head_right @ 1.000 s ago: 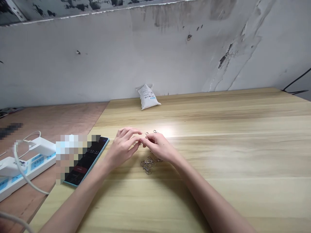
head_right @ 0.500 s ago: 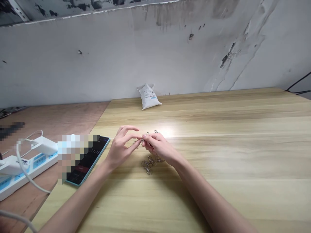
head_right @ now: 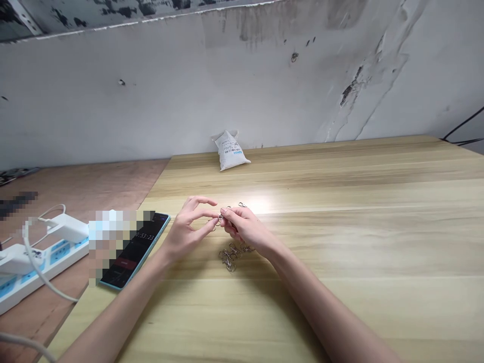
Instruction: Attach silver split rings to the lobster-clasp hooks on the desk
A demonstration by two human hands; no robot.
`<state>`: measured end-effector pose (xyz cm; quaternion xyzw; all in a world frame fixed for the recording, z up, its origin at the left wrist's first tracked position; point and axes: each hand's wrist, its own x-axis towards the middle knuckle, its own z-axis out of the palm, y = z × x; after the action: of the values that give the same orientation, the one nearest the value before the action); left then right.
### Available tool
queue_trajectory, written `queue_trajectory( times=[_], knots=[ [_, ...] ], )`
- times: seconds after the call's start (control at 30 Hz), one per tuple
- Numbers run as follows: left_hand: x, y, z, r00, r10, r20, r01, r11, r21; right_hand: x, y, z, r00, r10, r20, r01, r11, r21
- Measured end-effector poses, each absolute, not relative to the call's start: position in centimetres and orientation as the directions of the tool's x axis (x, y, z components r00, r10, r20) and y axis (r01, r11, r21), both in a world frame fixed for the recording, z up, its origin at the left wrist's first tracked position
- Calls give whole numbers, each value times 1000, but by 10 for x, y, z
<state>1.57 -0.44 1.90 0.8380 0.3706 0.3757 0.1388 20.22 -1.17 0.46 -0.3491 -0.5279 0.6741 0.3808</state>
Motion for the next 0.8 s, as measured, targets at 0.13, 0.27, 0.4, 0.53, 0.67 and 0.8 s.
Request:
queue_trajectory(
  times=[0.13, 0.27, 0.4, 0.53, 0.67, 0.8],
  knots=[
    [16, -4, 19, 443, 725, 528, 524, -687, 504, 202, -12, 3, -461, 884, -81, -157, -171, -973],
    [16, -4, 19, 443, 720, 534, 526, -691, 495, 201, -12, 2, -453, 887, -93, -167, -187, -968],
    [16, -4, 19, 442, 715, 542, 530, -695, 485, 201, -12, 2, -458, 884, -90, -172, -188, -967],
    [16, -4, 19, 444, 713, 543, 535, -697, 478, 200, -12, 4, -457, 884, -96, -162, -188, -969],
    [17, -3, 18, 439, 710, 551, 545, -698, 465, 199, -13, 6, -451, 885, -117, -146, -202, -968],
    [18, -4, 18, 435, 698, 569, 558, -705, 438, 197, -15, 8, -454, 879, -146, -139, -232, -963]
  ],
)
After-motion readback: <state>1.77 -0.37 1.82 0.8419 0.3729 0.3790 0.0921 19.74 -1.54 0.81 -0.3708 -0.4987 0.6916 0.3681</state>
